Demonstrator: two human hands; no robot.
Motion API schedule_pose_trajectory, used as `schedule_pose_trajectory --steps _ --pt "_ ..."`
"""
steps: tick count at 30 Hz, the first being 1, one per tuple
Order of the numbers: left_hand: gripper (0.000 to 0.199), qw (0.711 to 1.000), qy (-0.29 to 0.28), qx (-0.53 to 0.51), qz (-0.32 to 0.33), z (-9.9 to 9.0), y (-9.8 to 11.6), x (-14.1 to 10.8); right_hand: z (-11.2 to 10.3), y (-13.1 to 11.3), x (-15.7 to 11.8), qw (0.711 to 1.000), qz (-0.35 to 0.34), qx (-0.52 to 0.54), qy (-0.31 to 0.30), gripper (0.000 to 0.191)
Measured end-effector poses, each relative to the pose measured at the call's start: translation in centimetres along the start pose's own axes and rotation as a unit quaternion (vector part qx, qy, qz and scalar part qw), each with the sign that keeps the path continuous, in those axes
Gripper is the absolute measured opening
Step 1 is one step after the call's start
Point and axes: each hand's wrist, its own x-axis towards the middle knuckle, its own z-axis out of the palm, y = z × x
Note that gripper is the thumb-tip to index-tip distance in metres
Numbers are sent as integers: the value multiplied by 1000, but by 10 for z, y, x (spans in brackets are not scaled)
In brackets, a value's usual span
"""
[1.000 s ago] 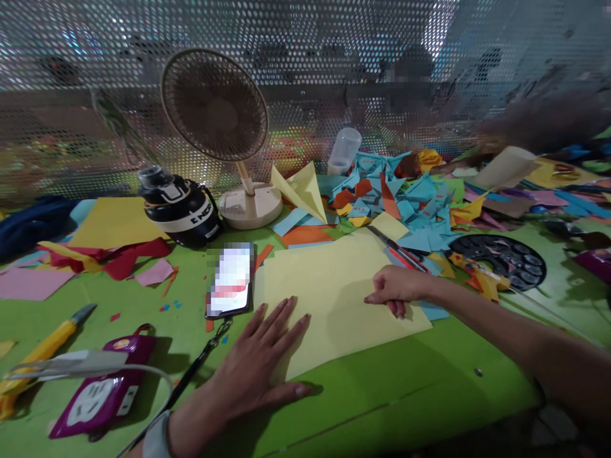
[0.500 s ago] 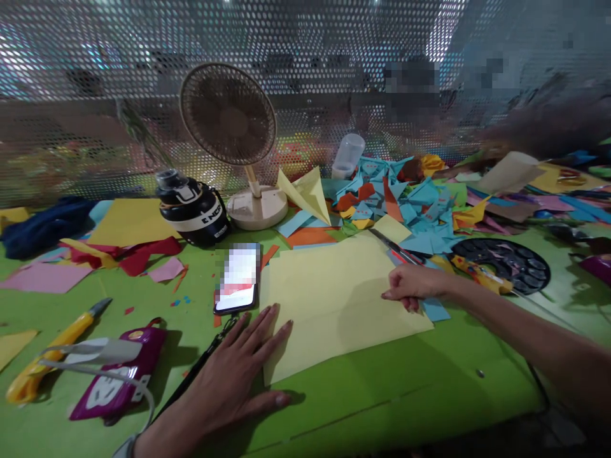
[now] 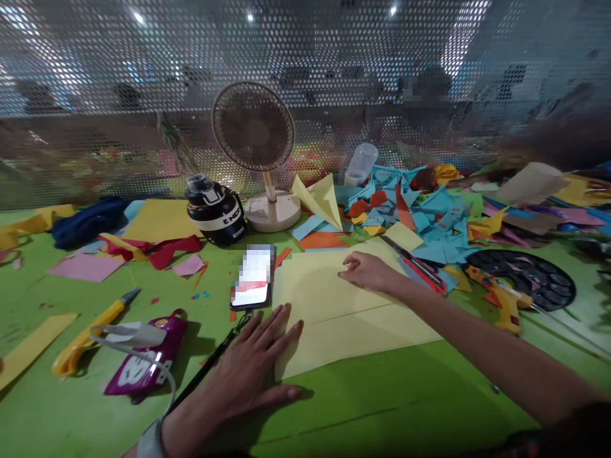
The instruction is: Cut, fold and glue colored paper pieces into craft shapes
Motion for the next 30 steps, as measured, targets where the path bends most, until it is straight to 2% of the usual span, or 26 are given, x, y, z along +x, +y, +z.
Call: schedule_pose_trajectory --steps 9,17,22,25,26,28,30 --pt "92 999 24 -37 -11 9 -1 -2 7 -8 1 1000 -6 5 26 34" --pt "93 1000 16 -19 -7 7 1 -2 3 -11 5 998 24 59 -2 37" --pt "89 999 13 -37 3 3 -3 -4 1 -7 3 993 3 112 -36 18" --pt "86 998 18 -55 5 2 -7 -4 -6 0 -1 989 -23 146 -27 17" --pt "87 997 40 -64 -15 2 -7 -3 -10 2 -4 987 -31 156 -20 20" --pt "90 984 113 -100 -99 2 -8 4 -19 4 -10 982 -49 183 -4 29" --pt "94 946 195 -168 -198 -1 -8 16 -29 3 -18 971 -72 228 14 38"
